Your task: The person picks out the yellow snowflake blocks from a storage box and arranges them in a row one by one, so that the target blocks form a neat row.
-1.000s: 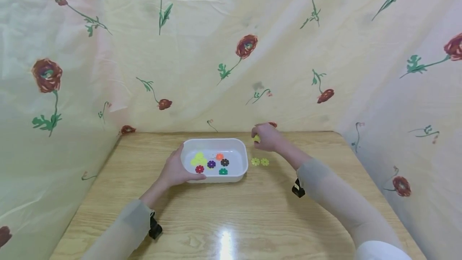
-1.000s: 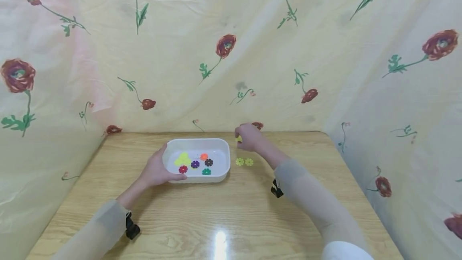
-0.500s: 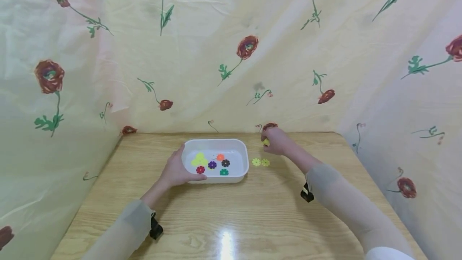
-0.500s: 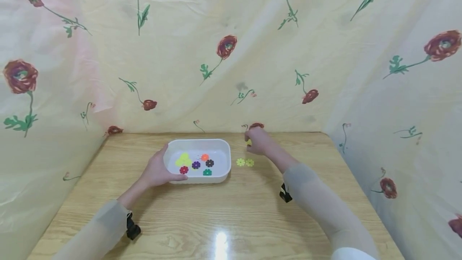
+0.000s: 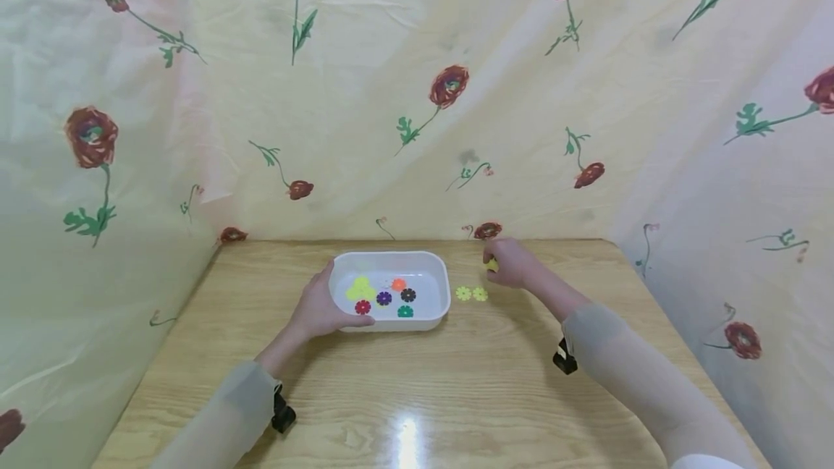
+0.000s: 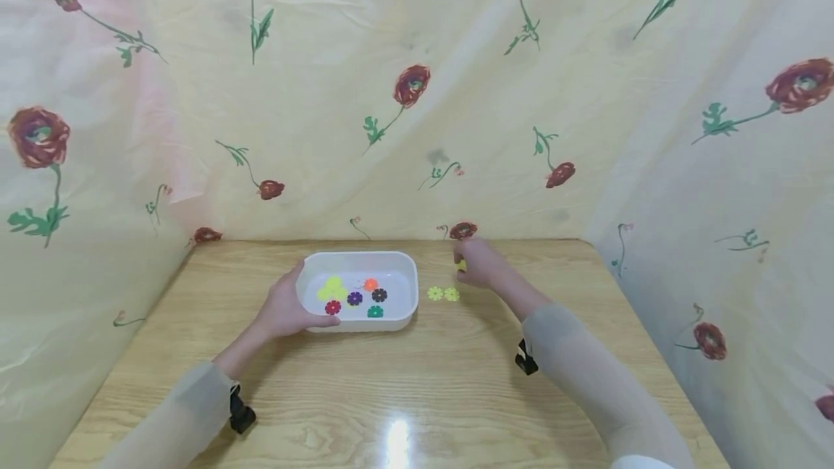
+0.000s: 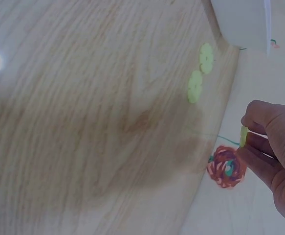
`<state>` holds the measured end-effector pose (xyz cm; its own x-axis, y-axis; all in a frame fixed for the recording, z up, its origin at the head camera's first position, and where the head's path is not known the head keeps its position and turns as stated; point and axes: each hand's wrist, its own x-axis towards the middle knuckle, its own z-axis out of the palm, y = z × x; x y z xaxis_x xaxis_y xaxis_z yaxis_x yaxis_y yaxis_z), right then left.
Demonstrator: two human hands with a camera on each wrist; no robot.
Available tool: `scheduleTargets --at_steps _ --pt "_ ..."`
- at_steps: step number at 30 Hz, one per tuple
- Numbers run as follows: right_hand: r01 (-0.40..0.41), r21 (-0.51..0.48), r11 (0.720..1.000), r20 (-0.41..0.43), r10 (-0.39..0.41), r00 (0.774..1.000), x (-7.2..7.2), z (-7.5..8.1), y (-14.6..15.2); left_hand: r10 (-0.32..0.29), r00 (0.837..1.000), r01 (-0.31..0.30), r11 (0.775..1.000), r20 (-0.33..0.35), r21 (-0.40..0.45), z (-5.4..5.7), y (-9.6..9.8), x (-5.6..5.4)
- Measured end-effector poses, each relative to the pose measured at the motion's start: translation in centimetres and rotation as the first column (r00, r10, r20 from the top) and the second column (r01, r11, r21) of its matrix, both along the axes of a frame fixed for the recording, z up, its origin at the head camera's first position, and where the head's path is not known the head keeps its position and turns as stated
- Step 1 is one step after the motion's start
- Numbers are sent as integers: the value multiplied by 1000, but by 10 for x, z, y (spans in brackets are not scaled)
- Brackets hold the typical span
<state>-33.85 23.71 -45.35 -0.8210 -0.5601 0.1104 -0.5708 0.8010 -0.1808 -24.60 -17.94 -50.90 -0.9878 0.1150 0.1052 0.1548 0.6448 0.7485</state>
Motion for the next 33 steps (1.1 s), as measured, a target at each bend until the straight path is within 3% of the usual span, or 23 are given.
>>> scheduleTargets --at_steps 10,21,33 --pt "44 36 998 16 -44 999 9 -11 13 -5 1000 5 1000 5 15 0 1 0" --pt "28 21 999 -14 -28 1000 18 -21 18 -17 1000 18 1000 -9 13 -2 1 -1" --pt "31 -4 999 79 -31 996 29 -32 15 9 1000 -9 1000 21 -6 -1 1 3"
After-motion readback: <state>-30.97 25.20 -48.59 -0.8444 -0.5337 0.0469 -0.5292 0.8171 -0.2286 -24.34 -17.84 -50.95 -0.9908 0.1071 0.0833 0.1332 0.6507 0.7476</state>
